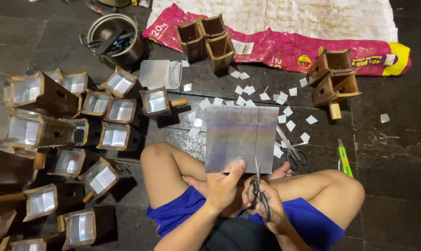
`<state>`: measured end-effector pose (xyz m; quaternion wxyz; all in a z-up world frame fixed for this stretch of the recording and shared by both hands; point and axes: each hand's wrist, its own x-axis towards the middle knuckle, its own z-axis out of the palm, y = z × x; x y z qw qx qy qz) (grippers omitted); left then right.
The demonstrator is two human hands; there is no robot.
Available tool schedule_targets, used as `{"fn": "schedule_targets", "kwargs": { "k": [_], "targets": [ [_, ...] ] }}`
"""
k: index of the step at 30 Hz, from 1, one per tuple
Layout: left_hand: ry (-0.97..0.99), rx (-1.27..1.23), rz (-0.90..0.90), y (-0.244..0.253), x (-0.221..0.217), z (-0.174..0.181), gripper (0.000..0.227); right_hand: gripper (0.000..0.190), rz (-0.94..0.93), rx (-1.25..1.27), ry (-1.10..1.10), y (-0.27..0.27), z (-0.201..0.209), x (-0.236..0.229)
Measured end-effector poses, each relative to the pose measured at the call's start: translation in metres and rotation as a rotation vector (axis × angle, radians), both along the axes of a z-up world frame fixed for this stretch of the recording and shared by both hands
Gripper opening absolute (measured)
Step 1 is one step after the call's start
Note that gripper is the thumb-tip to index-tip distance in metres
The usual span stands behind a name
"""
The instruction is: Marking and cutting reflective sheets with a pen and scissors to fit into wooden lantern frames.
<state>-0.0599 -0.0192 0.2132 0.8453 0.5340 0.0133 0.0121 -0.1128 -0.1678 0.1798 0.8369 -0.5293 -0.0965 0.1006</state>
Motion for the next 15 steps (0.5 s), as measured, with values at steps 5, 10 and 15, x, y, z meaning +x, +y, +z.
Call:
{"fn": "schedule_targets", "kwargs": {
  "k": [5,10,15],
  "targets": [
    [-0.062,-0.019,0.040,-0.001,0.004,-0.007,0.009,0.052,0.008,-0.095,0.015,-0.001,0.004,0.004],
    [-0.044,-0.003,0.037,0.001,0.005,-0.009,0.014,0.052,0.017,-0.208,0.019,-0.001,0.013,0.009],
    [-0.014,0.058,0.028,0.004,0.006,-0.005,0.012,0.052,0.011,-0.205,0.057,-0.001,0.009,0.009]
  ]
}}
